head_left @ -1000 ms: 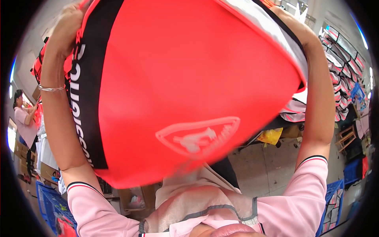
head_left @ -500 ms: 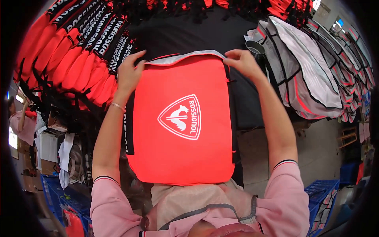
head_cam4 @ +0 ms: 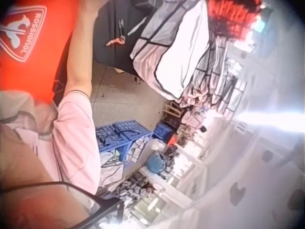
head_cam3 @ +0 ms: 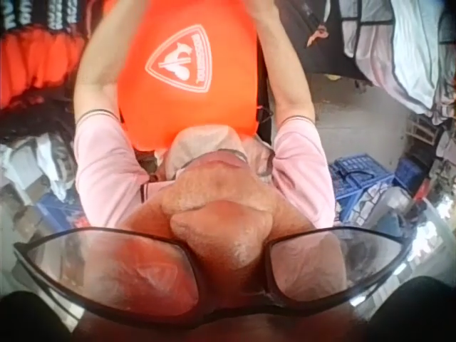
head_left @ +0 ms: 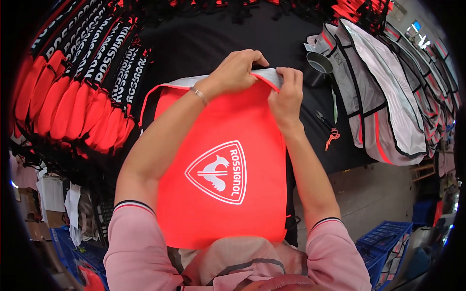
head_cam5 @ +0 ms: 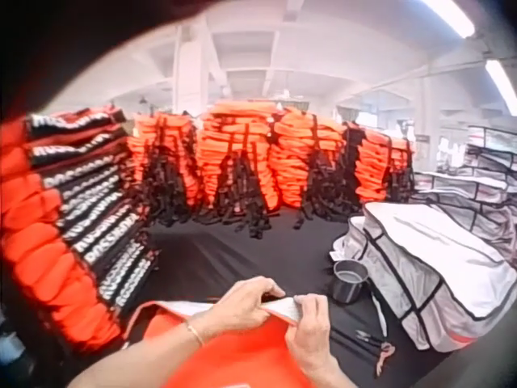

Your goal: Inspecting and trimming loose threads from a red and black backpack using small snips.

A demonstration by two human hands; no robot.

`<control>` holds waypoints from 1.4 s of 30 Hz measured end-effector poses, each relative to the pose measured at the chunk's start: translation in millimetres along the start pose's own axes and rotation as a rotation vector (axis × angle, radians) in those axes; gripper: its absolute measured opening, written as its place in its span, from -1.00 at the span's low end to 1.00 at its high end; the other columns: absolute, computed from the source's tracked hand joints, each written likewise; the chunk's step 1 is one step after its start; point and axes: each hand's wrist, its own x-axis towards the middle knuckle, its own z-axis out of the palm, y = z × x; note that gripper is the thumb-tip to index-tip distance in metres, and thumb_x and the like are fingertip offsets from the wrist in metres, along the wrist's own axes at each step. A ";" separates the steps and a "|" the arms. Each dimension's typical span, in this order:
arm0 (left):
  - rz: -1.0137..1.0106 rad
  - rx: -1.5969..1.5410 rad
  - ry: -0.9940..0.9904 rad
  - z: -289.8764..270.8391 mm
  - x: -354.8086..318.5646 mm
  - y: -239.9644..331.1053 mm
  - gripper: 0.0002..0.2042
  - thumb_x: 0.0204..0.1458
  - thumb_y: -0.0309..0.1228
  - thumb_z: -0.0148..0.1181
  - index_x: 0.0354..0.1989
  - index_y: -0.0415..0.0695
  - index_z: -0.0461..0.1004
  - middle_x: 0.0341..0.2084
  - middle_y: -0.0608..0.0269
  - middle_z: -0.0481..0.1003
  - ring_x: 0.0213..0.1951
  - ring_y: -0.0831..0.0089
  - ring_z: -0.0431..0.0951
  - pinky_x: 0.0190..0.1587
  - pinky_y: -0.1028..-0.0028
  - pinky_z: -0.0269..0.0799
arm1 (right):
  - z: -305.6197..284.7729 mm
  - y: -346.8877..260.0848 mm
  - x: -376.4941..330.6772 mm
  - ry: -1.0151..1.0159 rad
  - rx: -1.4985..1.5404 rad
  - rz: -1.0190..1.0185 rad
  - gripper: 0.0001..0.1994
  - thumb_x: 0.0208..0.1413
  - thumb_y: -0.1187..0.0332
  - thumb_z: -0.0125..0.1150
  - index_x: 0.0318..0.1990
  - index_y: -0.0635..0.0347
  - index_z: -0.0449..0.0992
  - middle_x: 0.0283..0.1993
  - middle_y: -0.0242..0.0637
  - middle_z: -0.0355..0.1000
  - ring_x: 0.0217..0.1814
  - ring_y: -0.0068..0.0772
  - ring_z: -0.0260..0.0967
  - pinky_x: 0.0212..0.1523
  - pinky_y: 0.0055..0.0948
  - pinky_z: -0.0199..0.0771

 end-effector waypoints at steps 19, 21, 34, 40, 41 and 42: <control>-0.379 -0.980 -0.889 -27.0 -195.0 110.4 -0.72 0.26 -0.29 0.15 -0.43 -0.23 0.53 -0.60 0.59 0.34 -0.46 0.79 0.26 -0.45 0.56 0.23 | -153.8 -97.4 -72.0 -1.469 1.366 0.594 -0.64 0.22 0.24 0.27 -0.56 0.27 0.44 -0.61 -0.53 0.34 -0.57 -0.71 0.14 -0.54 -0.58 0.22; -0.533 -1.083 -0.743 -30.6 -176.4 99.2 -0.76 0.26 -0.30 0.15 -0.37 -0.20 0.57 -0.52 0.59 0.43 -0.42 0.82 0.33 -0.39 0.62 0.30 | -139.8 -101.5 -76.8 -1.051 1.446 1.061 -0.58 0.28 0.15 0.19 -0.57 0.25 0.50 -0.61 -0.53 0.36 -0.62 -0.77 0.12 -0.61 -0.61 0.17; -0.581 -1.018 -0.385 -8.1 -160.6 134.2 -0.72 -0.15 -0.38 0.49 -0.32 -0.24 0.55 -0.47 0.47 0.50 -0.37 0.65 0.48 -0.27 0.62 0.40 | -91.4 -90.0 -49.7 -0.770 0.862 0.471 -0.78 0.13 0.32 0.33 -0.39 0.20 0.41 -0.57 -0.56 0.33 -0.58 -0.84 0.19 -0.59 -0.69 0.14; -0.068 -0.055 -0.547 -44.6 -119.6 102.1 -0.51 -0.22 -0.30 0.50 -0.09 -0.22 0.51 -0.27 0.10 0.54 -0.22 0.30 0.54 -0.14 0.40 0.45 | -74.5 -47.8 -34.3 -0.599 0.914 0.513 -0.76 0.19 0.21 0.24 -0.24 0.24 0.58 -0.32 -0.45 0.48 -0.26 -0.65 0.36 -0.22 -0.55 0.39; 0.231 0.108 -0.264 -59.2 -123.0 84.7 -0.39 -0.30 -0.31 0.52 0.02 -0.19 0.50 -0.11 0.04 0.54 -0.09 0.17 0.55 -0.04 0.33 0.46 | -82.0 -33.2 -29.0 -0.509 1.011 0.509 -0.74 0.24 0.22 0.19 -0.17 0.26 0.57 -0.25 -0.46 0.47 -0.22 -0.64 0.37 -0.18 -0.58 0.39; 0.141 0.328 -0.207 -80.5 -127.4 66.6 -0.32 -0.32 -0.36 0.52 0.11 -0.16 0.46 0.04 0.03 0.47 0.05 0.12 0.48 0.09 0.28 0.39 | -92.5 -24.9 -25.6 -0.413 1.184 0.772 -0.75 0.29 0.22 0.13 -0.15 0.26 0.54 -0.24 -0.47 0.45 -0.23 -0.66 0.38 -0.17 -0.60 0.40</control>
